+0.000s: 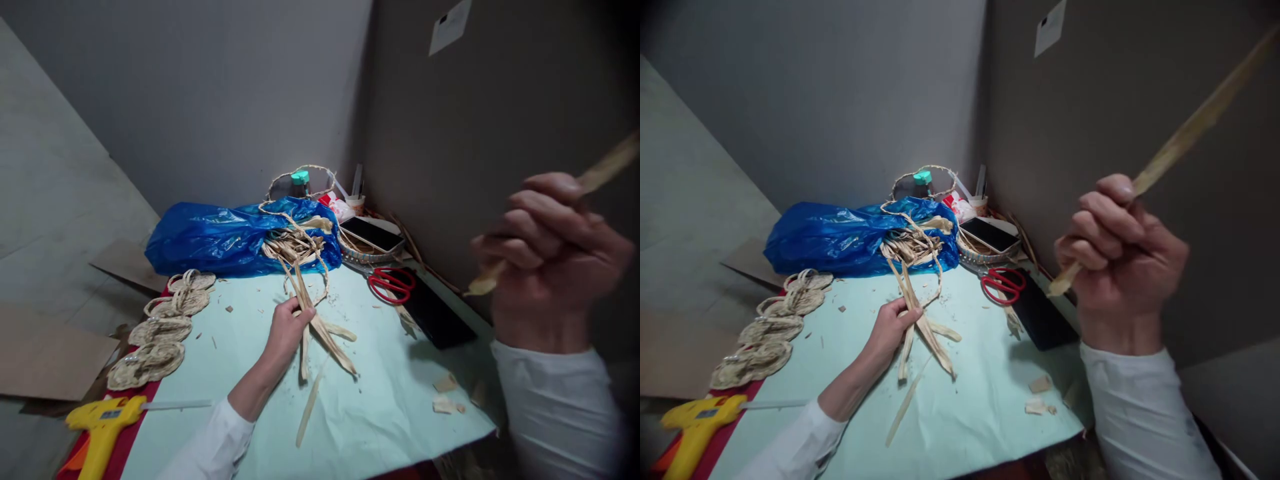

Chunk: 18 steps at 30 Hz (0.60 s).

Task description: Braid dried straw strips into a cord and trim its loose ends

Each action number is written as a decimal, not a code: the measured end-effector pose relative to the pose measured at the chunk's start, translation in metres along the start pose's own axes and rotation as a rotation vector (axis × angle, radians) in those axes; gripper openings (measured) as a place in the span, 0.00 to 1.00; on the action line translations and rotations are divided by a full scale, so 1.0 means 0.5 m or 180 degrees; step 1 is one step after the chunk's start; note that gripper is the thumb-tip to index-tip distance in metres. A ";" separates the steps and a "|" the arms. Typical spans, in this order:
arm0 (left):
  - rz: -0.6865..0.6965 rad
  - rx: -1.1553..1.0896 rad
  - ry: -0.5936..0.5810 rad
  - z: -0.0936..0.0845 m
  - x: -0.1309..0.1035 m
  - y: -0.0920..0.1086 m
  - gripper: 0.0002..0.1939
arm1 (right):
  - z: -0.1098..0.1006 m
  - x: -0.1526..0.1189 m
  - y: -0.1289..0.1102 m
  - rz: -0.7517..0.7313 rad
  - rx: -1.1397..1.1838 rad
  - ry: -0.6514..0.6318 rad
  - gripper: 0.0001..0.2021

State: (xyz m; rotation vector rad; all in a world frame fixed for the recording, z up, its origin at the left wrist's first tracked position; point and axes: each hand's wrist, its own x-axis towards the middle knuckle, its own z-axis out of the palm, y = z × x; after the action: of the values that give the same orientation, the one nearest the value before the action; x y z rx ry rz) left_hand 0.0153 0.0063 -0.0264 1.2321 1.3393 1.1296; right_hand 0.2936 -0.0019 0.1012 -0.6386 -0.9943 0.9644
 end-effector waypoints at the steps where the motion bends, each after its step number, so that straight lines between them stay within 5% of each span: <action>1: -0.0037 -0.0026 -0.0027 0.000 -0.002 0.003 0.08 | 0.002 0.006 0.006 0.0019 -0.0006 -0.0044 0.16; 5: 0.0025 -0.0034 -0.0162 0.005 -0.014 0.020 0.11 | 0.063 -0.010 0.115 0.1182 -0.0935 -0.1188 0.12; 9: 0.0592 0.0442 -0.0196 0.014 -0.027 0.032 0.05 | 0.130 -0.069 0.233 0.0475 -0.2332 -0.2161 0.12; 14: 0.0763 0.0719 -0.0178 0.021 -0.030 0.039 0.05 | 0.146 -0.106 0.269 -0.0186 -0.2607 -0.2121 0.10; 18: 0.0569 0.0451 -0.0309 0.018 -0.023 0.039 0.07 | 0.134 -0.070 0.244 -0.0283 -0.2609 -0.1755 0.09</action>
State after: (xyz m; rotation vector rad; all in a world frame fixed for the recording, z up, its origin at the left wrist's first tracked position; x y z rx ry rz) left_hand 0.0269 -0.0037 -0.0076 1.5158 1.2730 1.0971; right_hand 0.1803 0.0235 0.0166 -1.0117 -1.9321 0.6330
